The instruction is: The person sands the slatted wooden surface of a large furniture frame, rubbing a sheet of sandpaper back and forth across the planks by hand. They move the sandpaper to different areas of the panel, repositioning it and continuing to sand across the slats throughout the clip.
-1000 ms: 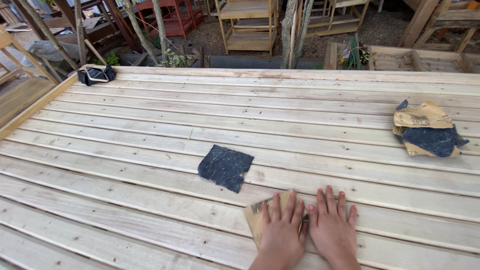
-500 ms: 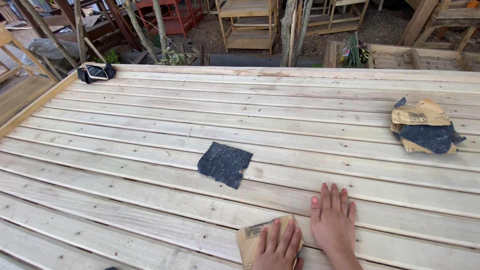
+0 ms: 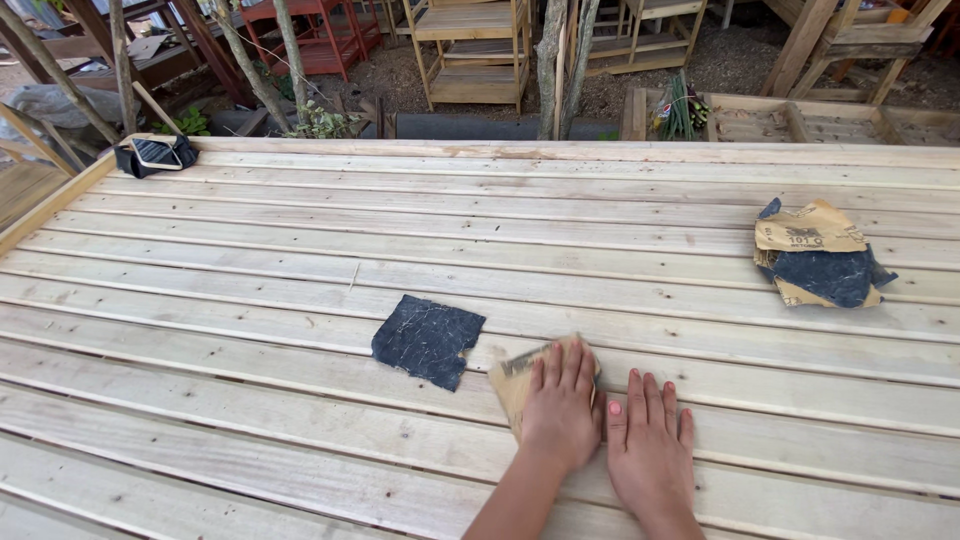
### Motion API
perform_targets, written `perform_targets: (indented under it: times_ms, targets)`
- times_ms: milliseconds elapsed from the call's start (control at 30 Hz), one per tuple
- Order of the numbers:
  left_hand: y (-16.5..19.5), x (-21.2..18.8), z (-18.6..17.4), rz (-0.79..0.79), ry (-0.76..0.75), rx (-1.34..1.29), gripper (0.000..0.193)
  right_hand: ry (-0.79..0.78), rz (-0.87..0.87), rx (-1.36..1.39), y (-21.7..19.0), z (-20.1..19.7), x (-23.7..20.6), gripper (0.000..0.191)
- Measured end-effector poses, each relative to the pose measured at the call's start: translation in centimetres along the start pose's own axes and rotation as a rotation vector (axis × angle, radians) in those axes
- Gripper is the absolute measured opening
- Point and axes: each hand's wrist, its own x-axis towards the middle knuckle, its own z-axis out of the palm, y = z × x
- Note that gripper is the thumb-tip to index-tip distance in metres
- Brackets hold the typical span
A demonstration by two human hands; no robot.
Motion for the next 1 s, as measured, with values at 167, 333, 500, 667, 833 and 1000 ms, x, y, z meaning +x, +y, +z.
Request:
perform_targets:
  times_ms: [167, 333, 500, 667, 833, 1000]
  targets:
    - [-0.8, -12.1, 4.6, 0.145, 0.225, 0.051, 0.073, 0.015, 0.004, 0.05, -0.1, 0.1, -0.1, 0.066]
    - [-1.3, -9.0, 2.7, 0.106, 0.065, -0.053, 0.069, 0.058, -0.014, 0.076, 0.0, 0.6, -0.2, 0.064]
    - [0.0, 3.0, -1.5, -0.055, -0.027, -0.049, 0.066, 0.074, -0.023, 0.053, 0.4, 0.7, -0.3, 0.064]
    - [0.5, 2.2, -0.3, -0.026, 0.006, -0.027, 0.07, 0.097, -0.015, 0.078, 0.5, 0.4, -0.1, 0.062]
    - [-0.7, -10.3, 5.3, 0.203, 0.373, 0.071, 0.072, 0.121, -0.016, 0.109, 0.4, 0.7, 0.0, 0.062]
    - [-1.6, -8.4, 4.9, 0.051, -0.087, -0.106, 0.073, 0.126, -0.04, 0.081, 0.5, 1.2, -0.4, 0.062]
